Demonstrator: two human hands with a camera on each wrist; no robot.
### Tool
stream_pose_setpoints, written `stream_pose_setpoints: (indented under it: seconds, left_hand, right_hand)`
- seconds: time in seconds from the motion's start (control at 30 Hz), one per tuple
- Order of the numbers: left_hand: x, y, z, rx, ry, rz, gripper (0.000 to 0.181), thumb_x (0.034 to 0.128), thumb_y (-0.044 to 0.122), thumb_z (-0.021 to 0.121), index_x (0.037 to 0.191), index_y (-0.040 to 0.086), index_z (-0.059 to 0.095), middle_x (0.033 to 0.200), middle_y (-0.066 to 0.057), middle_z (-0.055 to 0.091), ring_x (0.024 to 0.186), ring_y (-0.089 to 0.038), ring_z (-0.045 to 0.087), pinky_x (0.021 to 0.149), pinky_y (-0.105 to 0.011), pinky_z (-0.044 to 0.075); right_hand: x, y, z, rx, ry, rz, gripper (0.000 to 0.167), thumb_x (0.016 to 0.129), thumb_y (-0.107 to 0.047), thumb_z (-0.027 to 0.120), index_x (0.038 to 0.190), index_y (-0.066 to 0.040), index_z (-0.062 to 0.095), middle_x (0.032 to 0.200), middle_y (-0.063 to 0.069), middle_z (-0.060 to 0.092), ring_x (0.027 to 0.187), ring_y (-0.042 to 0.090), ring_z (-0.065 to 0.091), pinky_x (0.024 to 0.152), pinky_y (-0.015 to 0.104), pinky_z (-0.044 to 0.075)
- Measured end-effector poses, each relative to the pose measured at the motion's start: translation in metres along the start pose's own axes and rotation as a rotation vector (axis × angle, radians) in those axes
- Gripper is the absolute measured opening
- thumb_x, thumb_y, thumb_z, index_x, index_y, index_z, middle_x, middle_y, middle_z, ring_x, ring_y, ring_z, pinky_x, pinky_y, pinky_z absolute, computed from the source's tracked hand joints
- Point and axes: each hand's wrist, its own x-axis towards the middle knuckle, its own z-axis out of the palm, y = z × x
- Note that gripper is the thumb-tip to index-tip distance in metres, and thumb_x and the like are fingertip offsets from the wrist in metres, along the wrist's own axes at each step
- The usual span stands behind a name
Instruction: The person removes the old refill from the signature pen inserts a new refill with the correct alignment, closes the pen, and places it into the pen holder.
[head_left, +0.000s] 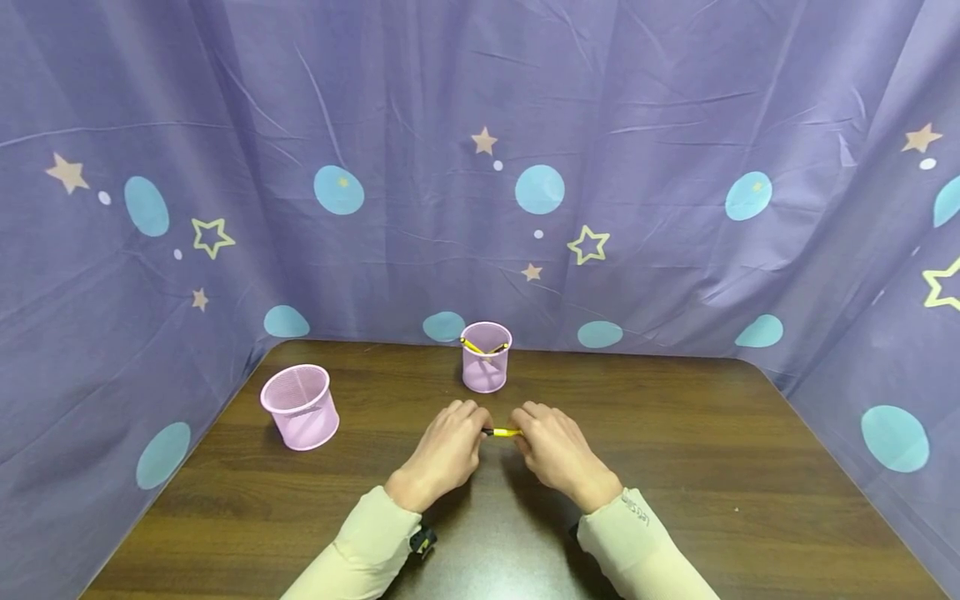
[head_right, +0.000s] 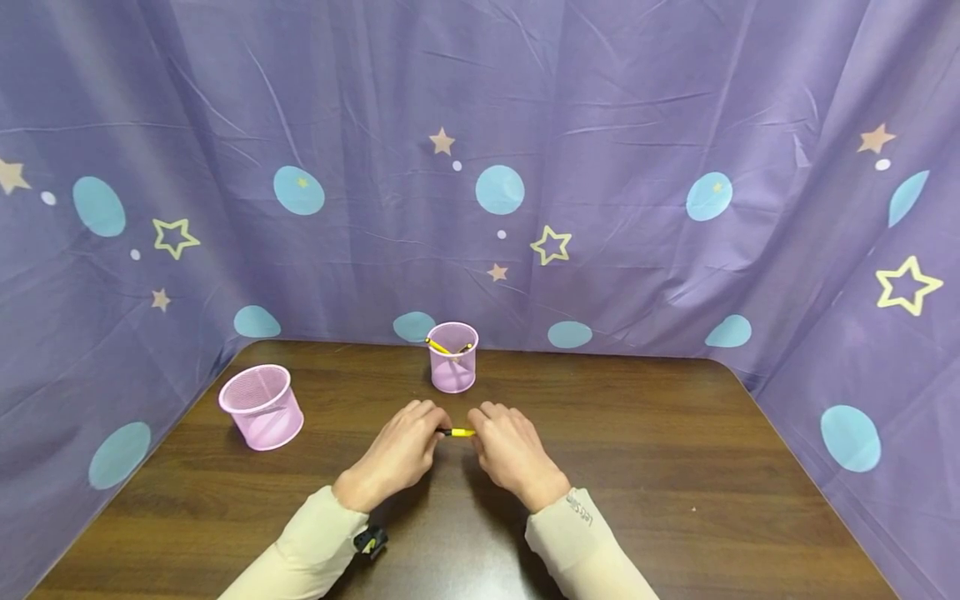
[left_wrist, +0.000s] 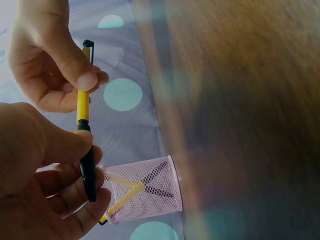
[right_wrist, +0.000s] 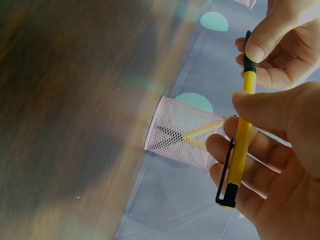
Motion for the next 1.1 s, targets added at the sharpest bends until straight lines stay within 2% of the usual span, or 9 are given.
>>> stream_pose_setpoints:
  seconds: [0.13,0.23,0.4,0.67,1.1]
  left_hand:
    - [-0.0002,0.0002,-0.0005,0.009,-0.002,0.001,0.016,0.0747,0.002,0.071,0.085,0.011,0.064,0.08,0.003,0.057,0.076,-0.018,0.054,0.069,-0.033,0.046]
    - [-0.0006,0.0001,0.0003,0.018,0.001,0.001,0.015,0.0746,0.002,0.071,0.085,0.011,0.064,0.079,0.003,0.056,0.075,-0.018,0.054,0.068,-0.033,0.046]
    - [-0.0008,-0.0002,0.0015,0.022,0.007,0.003,0.015,0.0746,0.003,0.071,0.085,0.011,0.064,0.079,0.003,0.056,0.075,-0.018,0.054,0.068,-0.033,0.046]
    - [0.0002,-0.0009,0.0004,0.007,0.015,0.003,0.015,0.0751,0.002,0.071,0.086,0.01,0.064,0.08,0.002,0.057,0.076,-0.019,0.054,0.069,-0.033,0.046]
    - [0.0004,-0.0004,-0.0003,0.016,0.0,0.001,0.015,0.0752,0.002,0.071,0.085,0.011,0.064,0.08,0.002,0.057,0.076,-0.019,0.054,0.069,-0.033,0.046]
  right_hand:
    - [0.0004,-0.0013,-0.0005,0.006,-0.02,0.01,0.019,0.072,-0.011,0.076,0.082,-0.016,0.06,0.075,-0.01,0.05,0.069,0.012,0.054,0.061,0.03,0.045]
    - [0.0003,-0.0031,-0.0009,0.012,-0.036,0.026,0.017,0.076,-0.019,0.075,0.086,-0.015,0.063,0.077,-0.01,0.052,0.07,0.011,0.053,0.063,0.031,0.045]
    - [-0.0013,-0.0045,-0.0009,-0.002,-0.062,0.051,0.023,0.081,-0.029,0.07,0.095,-0.012,0.066,0.084,-0.006,0.058,0.075,0.014,0.056,0.066,0.034,0.046]
    - [0.0002,-0.0034,-0.0015,-0.009,-0.05,0.021,0.005,0.082,-0.013,0.066,0.086,-0.015,0.066,0.074,-0.009,0.053,0.07,0.012,0.055,0.063,0.03,0.045]
    - [0.0004,-0.0024,-0.0015,-0.002,-0.008,0.011,0.015,0.076,-0.008,0.073,0.085,-0.016,0.065,0.074,-0.009,0.051,0.068,0.012,0.055,0.06,0.03,0.045]
